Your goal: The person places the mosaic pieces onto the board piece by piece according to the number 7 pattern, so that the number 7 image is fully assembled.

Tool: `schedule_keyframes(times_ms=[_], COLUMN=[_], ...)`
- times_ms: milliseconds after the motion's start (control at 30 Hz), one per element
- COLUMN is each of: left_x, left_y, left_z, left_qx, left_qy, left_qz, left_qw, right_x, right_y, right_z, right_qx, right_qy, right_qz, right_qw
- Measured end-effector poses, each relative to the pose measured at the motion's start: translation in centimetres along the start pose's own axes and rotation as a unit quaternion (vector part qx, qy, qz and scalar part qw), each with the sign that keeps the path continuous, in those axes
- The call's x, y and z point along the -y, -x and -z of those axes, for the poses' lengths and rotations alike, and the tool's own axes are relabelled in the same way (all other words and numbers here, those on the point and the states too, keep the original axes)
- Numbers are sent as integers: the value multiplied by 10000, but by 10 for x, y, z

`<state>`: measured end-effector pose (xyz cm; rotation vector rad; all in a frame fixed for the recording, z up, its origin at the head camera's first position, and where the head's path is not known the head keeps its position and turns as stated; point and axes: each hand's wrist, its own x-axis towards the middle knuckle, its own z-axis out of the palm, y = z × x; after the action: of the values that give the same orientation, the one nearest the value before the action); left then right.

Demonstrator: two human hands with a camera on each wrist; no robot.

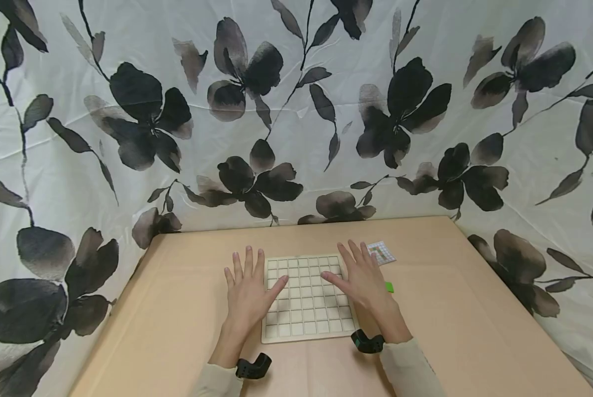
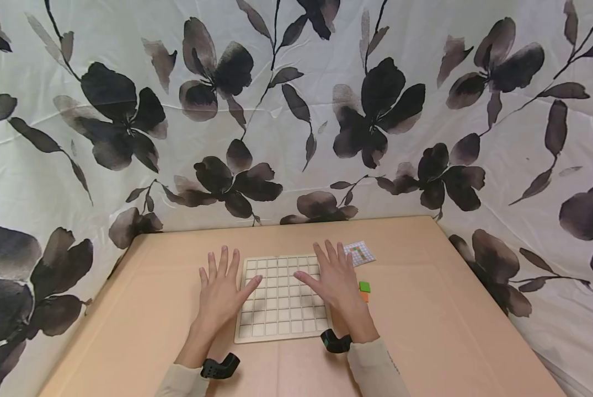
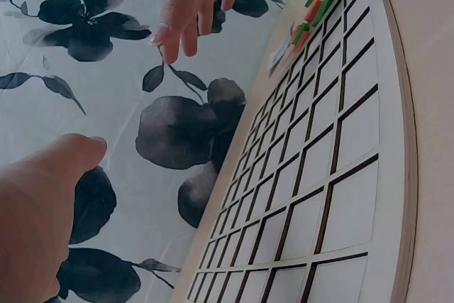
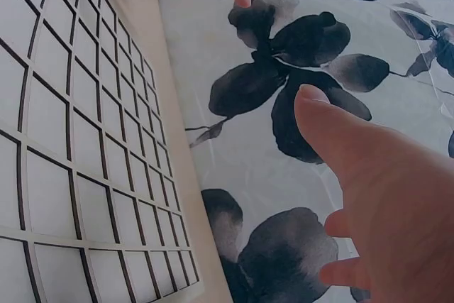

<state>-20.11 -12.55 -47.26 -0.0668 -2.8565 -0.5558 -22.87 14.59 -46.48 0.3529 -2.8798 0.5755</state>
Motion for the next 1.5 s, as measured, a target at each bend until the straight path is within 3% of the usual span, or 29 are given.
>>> schedule_keyframes(times_ms=[733,1500], left_x=[11,23], left_y=[-8,14], left_z=[6,0], left_qx=[311,530], left_qy=[668,961], left_qz=[220,189], left_qw=[9970,9938], right_x=[-2,-16], right_y=[-9,-6], right_z=[8,9], right_qx=[110,-35], right_qy=[-314,-746], right_qz=[89,16], right_qw=[9994,9972])
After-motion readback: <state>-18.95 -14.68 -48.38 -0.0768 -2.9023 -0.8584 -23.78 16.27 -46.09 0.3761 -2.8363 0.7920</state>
